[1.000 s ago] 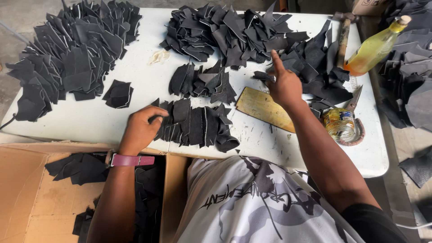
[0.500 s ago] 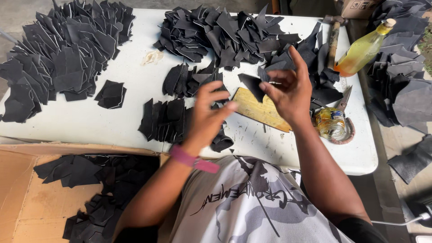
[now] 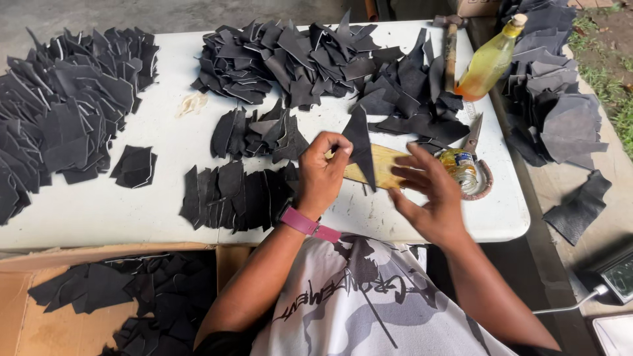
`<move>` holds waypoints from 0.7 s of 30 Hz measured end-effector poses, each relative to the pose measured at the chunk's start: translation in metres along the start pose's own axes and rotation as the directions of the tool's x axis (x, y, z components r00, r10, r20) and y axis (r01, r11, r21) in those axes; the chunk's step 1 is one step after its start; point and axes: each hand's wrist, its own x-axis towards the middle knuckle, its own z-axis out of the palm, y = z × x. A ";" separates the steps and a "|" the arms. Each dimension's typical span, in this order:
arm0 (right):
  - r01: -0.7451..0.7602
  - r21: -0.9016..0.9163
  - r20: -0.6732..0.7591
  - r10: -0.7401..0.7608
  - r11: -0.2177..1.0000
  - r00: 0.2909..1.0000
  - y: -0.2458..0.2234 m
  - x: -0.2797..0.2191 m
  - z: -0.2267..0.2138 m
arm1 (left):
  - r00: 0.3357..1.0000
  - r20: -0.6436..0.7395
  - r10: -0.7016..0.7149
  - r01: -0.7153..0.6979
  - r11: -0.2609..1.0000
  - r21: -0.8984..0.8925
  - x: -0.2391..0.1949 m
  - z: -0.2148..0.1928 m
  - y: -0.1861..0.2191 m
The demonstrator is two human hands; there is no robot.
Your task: The person repeatedly picks up small black leather pieces from a table and rubs their edges against a rectangular wooden block. They handle the pieces one at a time, turning them over and smoothing different sides before placing them back on the table among other pieces.
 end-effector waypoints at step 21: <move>-0.270 -0.947 -0.018 0.812 0.172 0.583 0.014 -0.014 -0.103 | 0.935 0.180 -0.306 0.290 0.951 0.109 -0.018 -0.014 0.006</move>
